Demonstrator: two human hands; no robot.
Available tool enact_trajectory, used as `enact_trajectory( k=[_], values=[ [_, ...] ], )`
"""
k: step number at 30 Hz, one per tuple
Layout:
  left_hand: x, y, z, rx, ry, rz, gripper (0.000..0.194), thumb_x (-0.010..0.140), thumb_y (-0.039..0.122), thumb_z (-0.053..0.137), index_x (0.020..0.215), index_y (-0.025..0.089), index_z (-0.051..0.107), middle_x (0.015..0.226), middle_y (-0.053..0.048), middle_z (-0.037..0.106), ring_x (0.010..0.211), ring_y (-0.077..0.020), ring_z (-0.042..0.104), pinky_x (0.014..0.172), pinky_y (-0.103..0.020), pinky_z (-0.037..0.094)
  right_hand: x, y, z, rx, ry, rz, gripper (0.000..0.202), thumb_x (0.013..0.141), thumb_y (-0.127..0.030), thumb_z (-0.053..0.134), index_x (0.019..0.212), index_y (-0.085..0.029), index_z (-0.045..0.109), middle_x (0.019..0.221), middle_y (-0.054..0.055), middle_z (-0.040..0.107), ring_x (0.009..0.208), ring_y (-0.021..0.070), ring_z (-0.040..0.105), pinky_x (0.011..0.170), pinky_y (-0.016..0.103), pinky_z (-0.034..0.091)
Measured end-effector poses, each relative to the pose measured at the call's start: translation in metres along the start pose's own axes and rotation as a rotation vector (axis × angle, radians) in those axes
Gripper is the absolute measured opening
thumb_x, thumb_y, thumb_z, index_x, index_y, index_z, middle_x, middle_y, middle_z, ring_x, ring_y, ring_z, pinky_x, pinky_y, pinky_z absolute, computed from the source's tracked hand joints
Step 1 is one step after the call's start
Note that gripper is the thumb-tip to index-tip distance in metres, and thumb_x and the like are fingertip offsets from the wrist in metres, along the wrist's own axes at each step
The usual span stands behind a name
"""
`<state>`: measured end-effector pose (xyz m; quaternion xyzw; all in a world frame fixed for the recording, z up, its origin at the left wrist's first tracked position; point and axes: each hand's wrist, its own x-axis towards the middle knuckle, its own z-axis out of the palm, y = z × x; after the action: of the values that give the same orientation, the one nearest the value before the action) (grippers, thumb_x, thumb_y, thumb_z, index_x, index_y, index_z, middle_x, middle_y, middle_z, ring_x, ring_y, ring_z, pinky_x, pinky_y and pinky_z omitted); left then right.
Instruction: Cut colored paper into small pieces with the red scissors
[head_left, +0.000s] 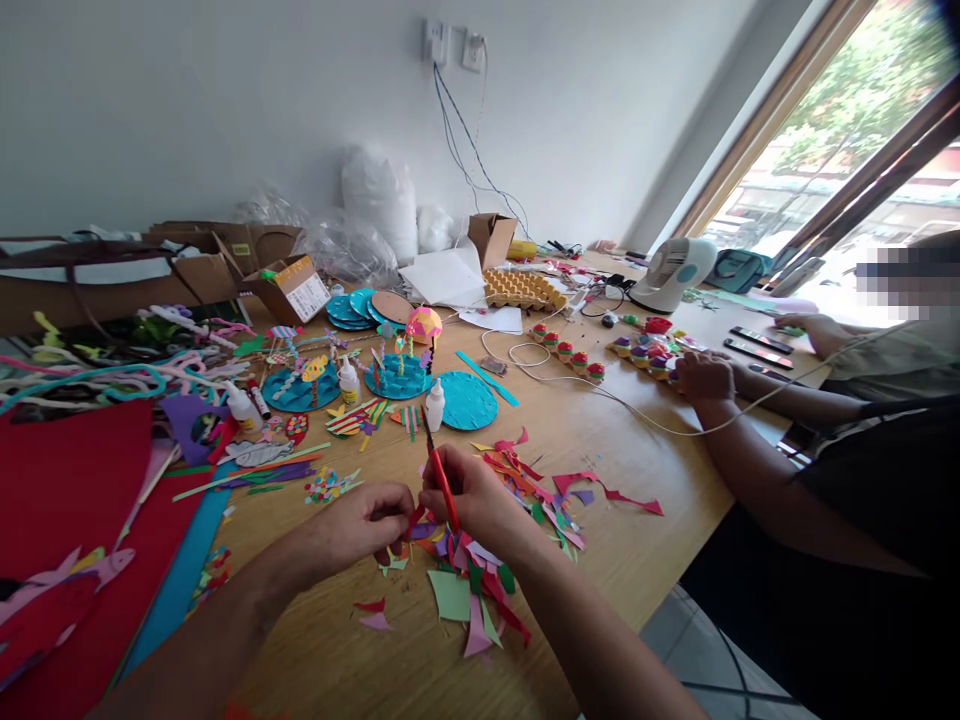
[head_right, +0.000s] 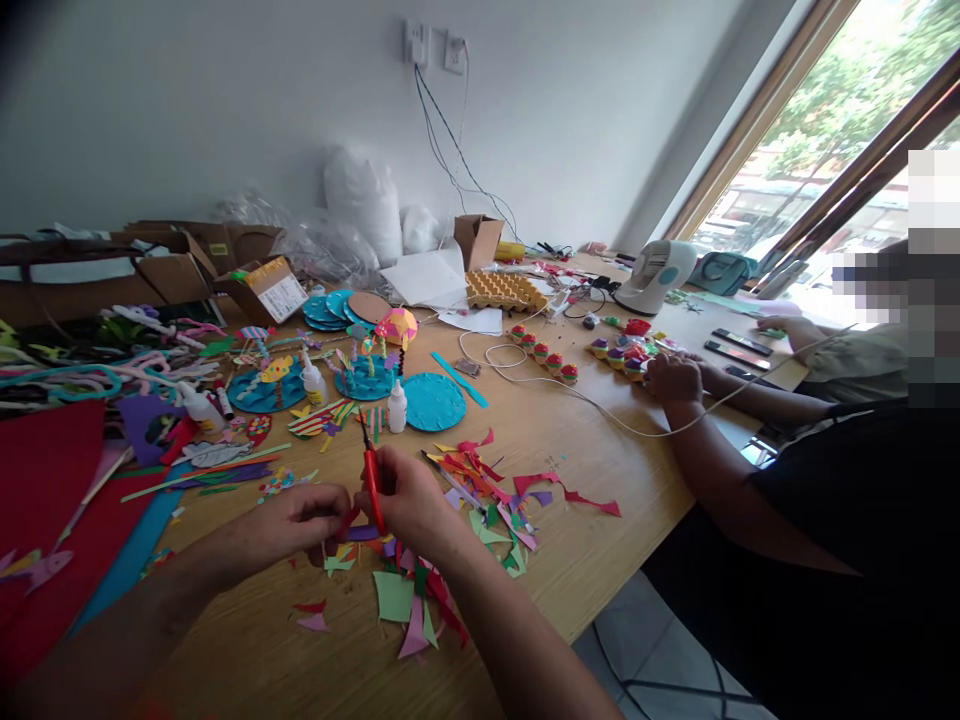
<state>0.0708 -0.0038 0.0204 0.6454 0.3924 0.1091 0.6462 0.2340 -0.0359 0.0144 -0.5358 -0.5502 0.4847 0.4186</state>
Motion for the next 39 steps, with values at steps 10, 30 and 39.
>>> enact_trajectory(
  k=[10,30,39],
  values=[
    [-0.008,-0.006,-0.002,-0.237,0.319,0.152,0.017,0.074,0.032,0.058,0.067,0.017,0.055,0.060,0.001,0.057,0.059,-0.0135,0.054,0.055,-0.025,0.045,-0.004,0.003,0.015,0.268,0.043,0.067,0.017,0.062,-0.016,0.060,0.072,-0.018,0.047,0.063,-0.006,0.050,0.049,0.0069,0.047,0.045,0.019,0.039],
    [-0.042,-0.028,0.002,-0.354,0.557,0.213,0.018,0.074,0.032,0.057,0.063,0.017,0.054,0.057,0.003,0.050,0.054,-0.0113,0.045,0.050,-0.022,0.037,-0.016,0.005,0.063,0.138,-0.150,0.028,0.018,0.076,-0.031,0.054,0.068,-0.018,0.044,0.055,-0.006,0.043,0.048,0.0081,0.043,0.044,0.018,0.033],
    [-0.065,-0.030,-0.009,-0.268,0.552,0.154,0.023,0.075,0.031,0.052,0.056,0.018,0.051,0.054,0.003,0.048,0.054,-0.0122,0.043,0.052,-0.023,0.036,-0.027,0.006,0.063,-0.180,-0.335,0.026,0.025,0.084,-0.028,0.043,0.061,-0.019,0.041,0.052,-0.005,0.039,0.048,0.0078,0.034,0.044,0.019,0.024]
  ],
)
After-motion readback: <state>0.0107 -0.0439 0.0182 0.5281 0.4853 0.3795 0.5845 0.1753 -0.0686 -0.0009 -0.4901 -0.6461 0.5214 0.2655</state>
